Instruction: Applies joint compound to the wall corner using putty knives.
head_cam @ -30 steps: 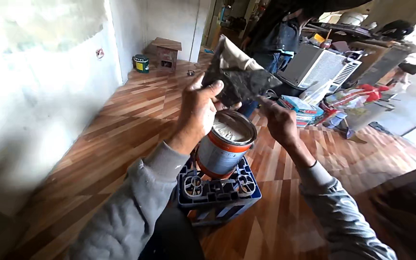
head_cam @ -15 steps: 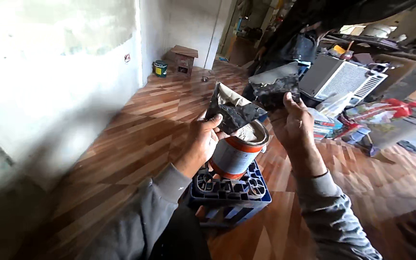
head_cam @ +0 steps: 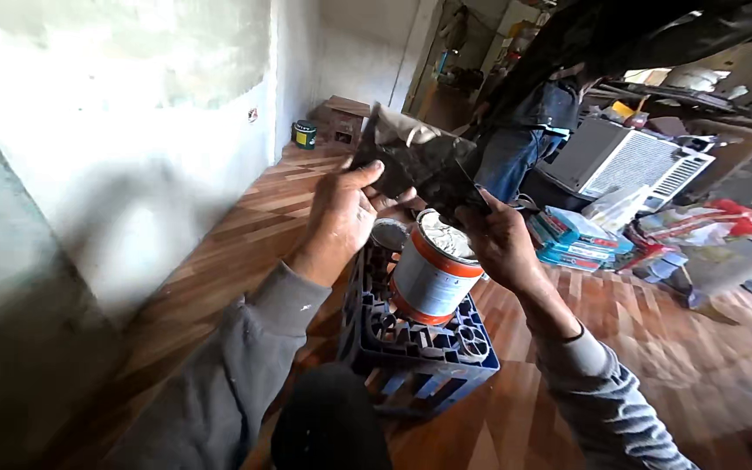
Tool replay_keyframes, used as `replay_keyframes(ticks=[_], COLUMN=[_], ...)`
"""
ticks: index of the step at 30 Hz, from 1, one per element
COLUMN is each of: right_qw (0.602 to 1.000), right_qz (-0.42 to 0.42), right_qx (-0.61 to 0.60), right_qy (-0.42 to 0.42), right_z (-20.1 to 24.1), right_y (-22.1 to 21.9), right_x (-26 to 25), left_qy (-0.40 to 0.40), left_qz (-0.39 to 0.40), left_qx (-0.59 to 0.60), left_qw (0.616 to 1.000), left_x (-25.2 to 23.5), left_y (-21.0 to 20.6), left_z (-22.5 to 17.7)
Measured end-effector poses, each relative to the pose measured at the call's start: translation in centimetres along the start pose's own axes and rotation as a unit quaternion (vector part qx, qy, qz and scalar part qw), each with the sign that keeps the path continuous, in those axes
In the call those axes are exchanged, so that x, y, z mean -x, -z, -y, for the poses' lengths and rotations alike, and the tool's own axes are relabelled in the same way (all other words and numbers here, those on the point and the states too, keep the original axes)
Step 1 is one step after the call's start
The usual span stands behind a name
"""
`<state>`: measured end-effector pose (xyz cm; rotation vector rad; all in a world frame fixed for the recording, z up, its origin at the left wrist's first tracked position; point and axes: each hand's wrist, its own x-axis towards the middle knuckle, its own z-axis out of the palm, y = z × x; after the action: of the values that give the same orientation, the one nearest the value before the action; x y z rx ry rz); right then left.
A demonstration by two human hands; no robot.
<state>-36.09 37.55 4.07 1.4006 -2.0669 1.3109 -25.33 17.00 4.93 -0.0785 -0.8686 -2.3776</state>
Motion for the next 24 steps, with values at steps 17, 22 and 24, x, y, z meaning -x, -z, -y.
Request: replay_keyframes(ticks=[17,22,24], right_qw=[0.927,0.979,0.983], right_qz=[0.033,0.162,0.154], right_qx=[-0.373,-0.08,-0.065], right_qy=[-0.033,0.089,0.077], right_z=[4.4,4.0,3.4], right_y=[-15.7,-17.2,-18.1], right_x=[0.1,1.8,2.3], left_qy=[-0.056,-0.097,-0.139], left_qz=[-0.19,-0.144,-0.12], left_qx=[-0.029,-0.089,-0.126], left_qw=[0.98,0.981,0.975], left_x=[7.1,8.4,9.5], left_y=[10.8,11.2,12.2], left_z=[-4.3,-9.5,-13.4])
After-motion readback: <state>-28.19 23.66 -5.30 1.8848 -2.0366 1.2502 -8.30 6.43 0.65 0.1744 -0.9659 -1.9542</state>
